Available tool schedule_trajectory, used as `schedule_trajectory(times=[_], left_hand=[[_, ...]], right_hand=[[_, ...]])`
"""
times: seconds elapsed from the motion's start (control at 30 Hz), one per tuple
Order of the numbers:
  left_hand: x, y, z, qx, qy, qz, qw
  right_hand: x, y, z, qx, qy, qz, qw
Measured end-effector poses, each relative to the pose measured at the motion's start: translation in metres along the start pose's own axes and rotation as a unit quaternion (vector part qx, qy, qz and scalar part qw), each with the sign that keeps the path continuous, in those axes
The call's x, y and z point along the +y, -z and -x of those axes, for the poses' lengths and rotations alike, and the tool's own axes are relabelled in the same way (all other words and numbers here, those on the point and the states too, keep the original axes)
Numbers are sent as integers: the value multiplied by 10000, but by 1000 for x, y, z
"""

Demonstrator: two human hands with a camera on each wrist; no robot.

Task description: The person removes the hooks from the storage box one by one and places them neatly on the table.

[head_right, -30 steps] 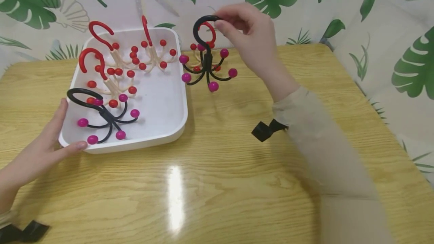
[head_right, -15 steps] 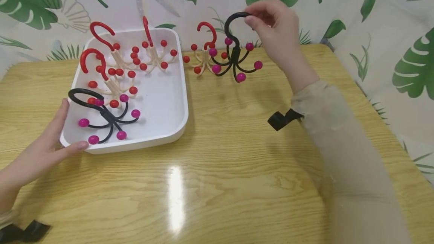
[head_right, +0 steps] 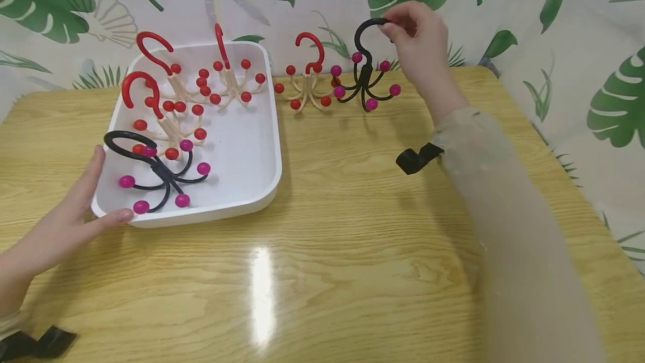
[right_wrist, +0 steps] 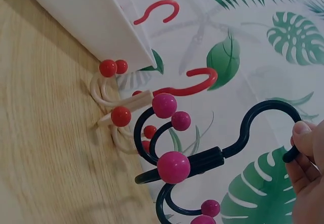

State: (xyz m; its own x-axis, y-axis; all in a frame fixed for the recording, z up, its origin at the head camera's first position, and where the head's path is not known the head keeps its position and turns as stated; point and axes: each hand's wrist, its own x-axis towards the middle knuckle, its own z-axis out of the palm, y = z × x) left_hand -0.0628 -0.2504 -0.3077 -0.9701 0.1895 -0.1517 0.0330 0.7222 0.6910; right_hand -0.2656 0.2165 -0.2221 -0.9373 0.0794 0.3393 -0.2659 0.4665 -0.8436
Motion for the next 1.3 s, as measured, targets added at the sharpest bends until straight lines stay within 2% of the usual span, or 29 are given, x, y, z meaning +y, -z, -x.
schedule_trajectory(times=[0.2,0.33,0.47,0.7,1.3], left_hand=[[-1,0,0,4,63,10,10000],[-1,-1,-1,7,45,20,10000],[0,-1,-1,-30,74,14,10000],[-1,0,-1,-14,89,-5,10000],[0,1,-2,-43,140,-36,9999]], right_hand=[[13,-3,-14,264,-162,73,9995],[21,-8,-21,298,-354,49,9989],[28,-13,-25,260,-415,274,9984],[34,-23,-24,132,-371,533,9978],[40,-28,-18,176,-338,487,9981]])
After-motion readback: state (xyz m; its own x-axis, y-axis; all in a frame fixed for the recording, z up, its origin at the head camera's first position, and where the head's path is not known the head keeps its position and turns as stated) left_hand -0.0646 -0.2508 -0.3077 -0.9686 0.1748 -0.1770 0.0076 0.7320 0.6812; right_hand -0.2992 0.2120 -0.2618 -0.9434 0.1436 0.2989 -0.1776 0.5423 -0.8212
